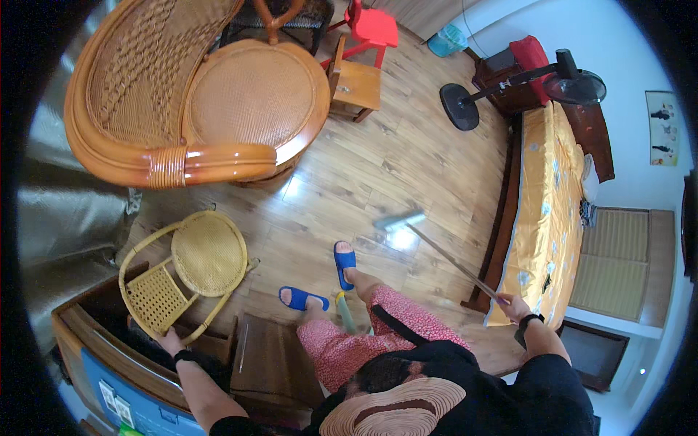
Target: The person sweeps the floor in a bedroom using a broom and a dustpan, moving several chairs and a fan base to reach the floor underneath. They collect debris into the dustpan and carry both tools back to a kitchen area.
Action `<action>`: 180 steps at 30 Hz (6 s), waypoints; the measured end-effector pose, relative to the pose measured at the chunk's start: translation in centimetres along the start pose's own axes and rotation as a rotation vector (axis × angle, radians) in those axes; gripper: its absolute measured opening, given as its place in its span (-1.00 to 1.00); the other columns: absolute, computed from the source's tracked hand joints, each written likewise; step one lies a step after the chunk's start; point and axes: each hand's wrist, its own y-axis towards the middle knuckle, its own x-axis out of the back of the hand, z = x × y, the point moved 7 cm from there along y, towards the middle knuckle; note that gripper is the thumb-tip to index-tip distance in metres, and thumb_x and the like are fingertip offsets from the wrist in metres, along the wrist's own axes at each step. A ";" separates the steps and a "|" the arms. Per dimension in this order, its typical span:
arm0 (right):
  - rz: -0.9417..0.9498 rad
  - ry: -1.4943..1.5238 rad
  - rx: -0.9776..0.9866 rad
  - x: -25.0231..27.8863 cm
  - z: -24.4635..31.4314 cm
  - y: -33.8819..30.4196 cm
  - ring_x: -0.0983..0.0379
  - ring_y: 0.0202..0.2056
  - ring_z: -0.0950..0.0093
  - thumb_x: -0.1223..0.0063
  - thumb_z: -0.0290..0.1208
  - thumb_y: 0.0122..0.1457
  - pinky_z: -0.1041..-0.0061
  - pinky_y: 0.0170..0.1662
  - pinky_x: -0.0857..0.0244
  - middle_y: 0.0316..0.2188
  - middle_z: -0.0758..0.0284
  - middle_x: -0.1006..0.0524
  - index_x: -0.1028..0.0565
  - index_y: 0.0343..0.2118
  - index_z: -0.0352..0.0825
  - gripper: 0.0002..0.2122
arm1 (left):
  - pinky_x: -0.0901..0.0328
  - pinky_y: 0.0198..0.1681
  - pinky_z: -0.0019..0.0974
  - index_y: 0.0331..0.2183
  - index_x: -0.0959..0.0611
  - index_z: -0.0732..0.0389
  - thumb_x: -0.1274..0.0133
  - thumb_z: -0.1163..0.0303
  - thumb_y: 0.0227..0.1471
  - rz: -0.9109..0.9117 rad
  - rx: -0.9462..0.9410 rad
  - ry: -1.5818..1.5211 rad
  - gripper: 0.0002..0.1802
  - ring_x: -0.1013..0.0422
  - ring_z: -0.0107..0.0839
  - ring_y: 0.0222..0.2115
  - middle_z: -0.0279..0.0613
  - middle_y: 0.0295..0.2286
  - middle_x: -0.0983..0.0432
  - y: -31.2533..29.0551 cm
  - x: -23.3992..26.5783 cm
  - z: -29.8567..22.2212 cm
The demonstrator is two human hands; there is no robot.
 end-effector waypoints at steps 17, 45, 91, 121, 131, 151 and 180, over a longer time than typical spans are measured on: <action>-0.387 0.470 0.493 13.0 12.1 18.8 -0.44 -0.59 0.39 0.13 -0.32 0.08 0.40 -0.49 -0.32 -0.54 0.23 -0.50 -0.41 -0.08 -0.17 -0.69 | -0.23 -0.21 -0.47 -0.28 -0.53 0.32 0.05 0.66 -0.08 0.800 -0.434 0.180 -0.77 -0.33 -0.51 -0.36 -0.27 -0.38 -0.44 -34.0 -24.8 -18.2; 0.057 1.260 0.175 33.7 12.2 32.5 -0.24 -0.75 0.62 0.03 -0.36 0.13 0.61 -0.71 -0.14 -0.70 0.40 -0.37 -0.33 0.01 -0.17 -0.65 | -0.30 -0.37 -0.46 -0.33 -0.58 0.32 0.02 0.48 0.02 0.939 -0.554 0.360 -0.84 -0.37 -0.54 -0.51 -0.30 -0.52 -0.49 -41.5 -64.4 -50.9; -0.198 0.240 0.660 77.1 39.9 73.4 -0.45 -0.42 0.13 0.14 -0.30 0.14 0.26 -0.34 -0.32 -0.43 0.09 -0.49 -0.39 -0.13 -0.20 -0.75 | -0.15 0.04 -0.29 0.16 0.02 0.23 -0.23 0.51 -0.25 0.451 -0.161 0.043 0.02 -0.17 -0.25 0.01 -0.01 0.02 -0.15 -28.8 -108.9 -77.5; -0.130 1.574 -0.044 71.2 31.3 82.6 -0.22 -0.78 0.65 0.08 -0.22 0.16 0.65 -0.76 -0.09 -0.73 0.44 -0.32 -0.32 0.00 -0.21 -0.64 | -0.33 -0.19 -0.22 -0.31 -0.55 0.29 0.04 0.68 -0.36 1.133 -0.160 -0.184 -0.61 -0.43 -0.27 -0.32 -0.18 -0.29 -0.50 -52.5 -121.7 -86.7; -0.700 1.023 0.073 80.9 34.8 101.1 -0.47 -0.36 0.17 0.07 -0.33 0.09 0.29 -0.32 -0.33 -0.38 0.05 -0.51 -0.39 -0.08 -0.29 -0.68 | -0.33 -0.25 -0.34 -0.35 -0.58 0.28 -0.11 0.59 -0.39 1.336 -0.353 0.154 -0.64 -0.44 -0.43 -0.38 -0.28 -0.37 -0.53 -56.2 -133.8 -94.9; -0.267 0.967 0.101 64.7 27.8 80.2 -0.41 -0.39 0.02 0.13 -0.36 0.11 0.14 -0.32 -0.31 -0.41 0.00 -0.48 -0.23 0.05 -0.17 -0.60 | -0.29 -0.44 -0.35 -0.36 -0.53 0.30 -0.12 0.58 -0.36 0.787 -0.823 0.489 -0.66 -0.38 -0.42 -0.51 -0.23 -0.48 -0.50 -39.4 -146.6 -102.7; 0.155 0.589 -0.041 53.9 23.6 42.9 -0.43 -0.49 0.10 0.21 -0.27 0.15 0.13 -0.42 -0.32 -0.57 0.08 -0.48 -0.23 0.05 -0.04 -0.64 | -0.30 -0.33 -0.34 -0.04 -0.39 0.14 0.01 0.48 -0.04 1.190 -0.419 0.515 -0.55 -0.32 -0.44 -0.33 -0.28 -0.34 -0.37 -32.0 -136.6 -89.1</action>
